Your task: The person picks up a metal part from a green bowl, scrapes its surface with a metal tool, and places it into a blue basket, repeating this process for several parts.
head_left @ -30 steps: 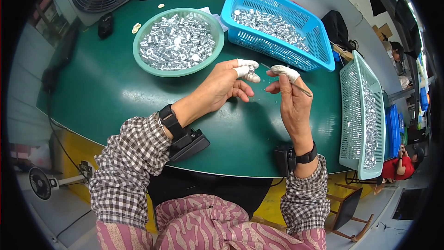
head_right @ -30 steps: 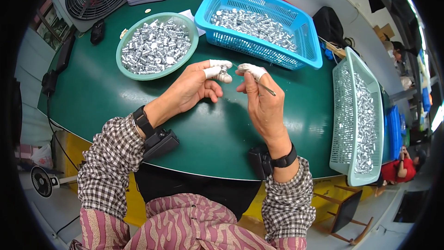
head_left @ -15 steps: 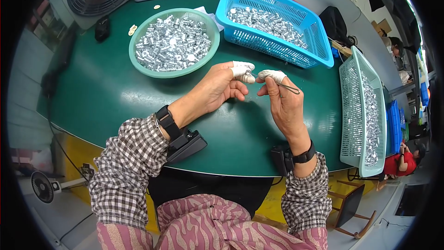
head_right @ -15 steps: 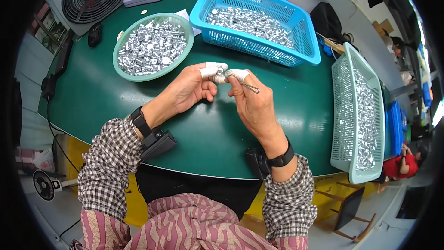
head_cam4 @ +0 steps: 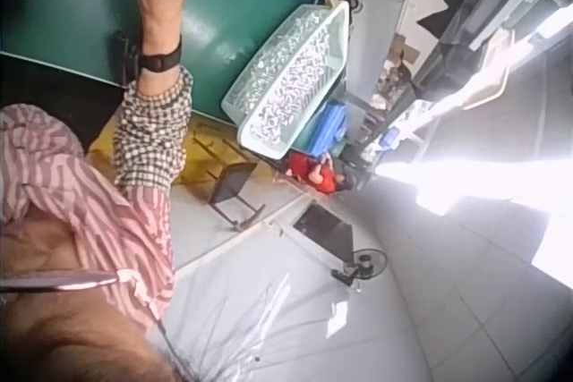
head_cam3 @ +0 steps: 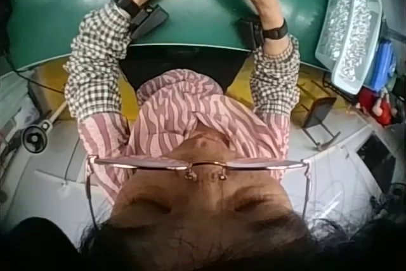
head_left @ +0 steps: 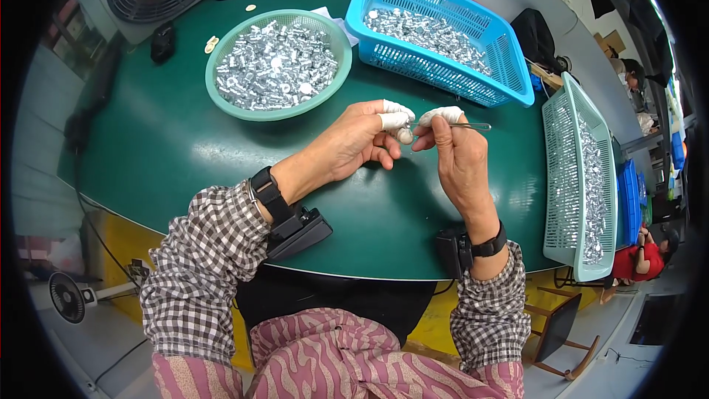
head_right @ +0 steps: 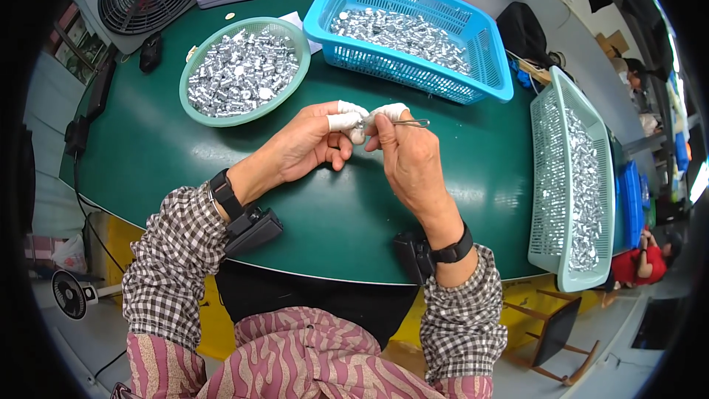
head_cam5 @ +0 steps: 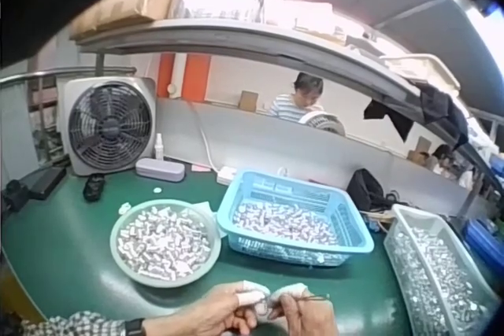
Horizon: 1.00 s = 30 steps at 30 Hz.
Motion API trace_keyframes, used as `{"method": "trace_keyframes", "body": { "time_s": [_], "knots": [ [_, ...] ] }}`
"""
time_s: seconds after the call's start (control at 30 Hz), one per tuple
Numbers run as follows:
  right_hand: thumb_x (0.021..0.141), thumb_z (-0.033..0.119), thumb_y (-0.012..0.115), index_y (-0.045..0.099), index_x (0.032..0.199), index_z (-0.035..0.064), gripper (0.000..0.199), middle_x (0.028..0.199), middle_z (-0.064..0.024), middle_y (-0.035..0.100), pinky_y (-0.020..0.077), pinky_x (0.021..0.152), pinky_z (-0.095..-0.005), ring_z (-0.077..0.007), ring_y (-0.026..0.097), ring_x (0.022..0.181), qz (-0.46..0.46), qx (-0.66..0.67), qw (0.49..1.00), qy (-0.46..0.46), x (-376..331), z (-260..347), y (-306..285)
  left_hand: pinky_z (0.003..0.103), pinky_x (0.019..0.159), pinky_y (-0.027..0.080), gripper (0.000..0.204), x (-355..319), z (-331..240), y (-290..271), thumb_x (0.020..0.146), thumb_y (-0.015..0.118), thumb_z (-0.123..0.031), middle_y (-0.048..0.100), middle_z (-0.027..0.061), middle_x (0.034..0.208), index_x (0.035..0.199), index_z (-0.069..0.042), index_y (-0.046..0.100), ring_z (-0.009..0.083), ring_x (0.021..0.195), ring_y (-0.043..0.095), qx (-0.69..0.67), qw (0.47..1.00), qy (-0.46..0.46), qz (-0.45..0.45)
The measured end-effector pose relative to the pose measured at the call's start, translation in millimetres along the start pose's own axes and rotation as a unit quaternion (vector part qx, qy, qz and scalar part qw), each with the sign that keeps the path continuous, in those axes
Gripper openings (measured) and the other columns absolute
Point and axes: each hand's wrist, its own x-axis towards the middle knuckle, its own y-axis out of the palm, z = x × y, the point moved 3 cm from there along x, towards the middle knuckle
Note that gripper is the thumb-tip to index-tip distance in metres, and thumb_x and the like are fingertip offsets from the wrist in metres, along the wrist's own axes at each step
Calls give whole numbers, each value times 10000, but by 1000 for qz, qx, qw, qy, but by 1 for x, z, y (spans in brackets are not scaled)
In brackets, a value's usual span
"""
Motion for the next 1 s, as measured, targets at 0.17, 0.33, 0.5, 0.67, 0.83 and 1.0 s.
{"method": "trace_keyframes", "body": {
  "time_s": [0.17,0.33,0.5,0.67,0.83,1.0],
  "knots": [
    [962,95,447,572,910,-59,205,811,-101,624,499,608,-255,-162,634,657,-19,-28,997,-69,0,3,3,218,470,495,175,-2,-1,-1,918,517,-162,577,58,829,1010,-15,532,93,599,570,3,1000,0,12],
    [965,107,447,570,913,-57,211,790,-93,626,502,613,-255,-162,634,653,6,-27,999,-16,1,2,-3,204,421,473,171,0,-3,2,927,507,-171,564,34,780,996,-16,527,78,561,567,30,1000,-3,0],
    [973,128,439,565,914,-49,225,776,-93,625,503,605,-257,-156,633,652,-33,9,998,-43,1,2,-1,197,416,464,173,-5,-8,6,916,526,-170,559,32,770,987,-12,529,71,557,556,49,999,11,2],
    [984,157,421,558,902,-41,254,767,-101,620,497,588,-254,-147,627,635,-22,92,995,38,4,-4,-2,197,410,455,183,-3,-9,7,911,536,-165,556,38,788,1006,-9,524,76,564,553,81,997,9,-14],
    [987,162,412,548,880,-45,270,732,-105,616,483,549,-245,-144,617,581,-63,68,992,90,3,2,-16,210,412,463,199,0,-4,4,915,531,-168,557,64,821,1039,-13,515,99,573,562,94,992,44,-75],
    [986,160,411,542,866,-51,276,696,-104,613,469,514,-236,-138,606,540,-166,-3,986,29,5,-11,-25,229,411,468,217,-3,-11,14,910,535,-165,558,85,845,1059,-11,505,115,579,567,153,983,80,-69]
  ]
}}
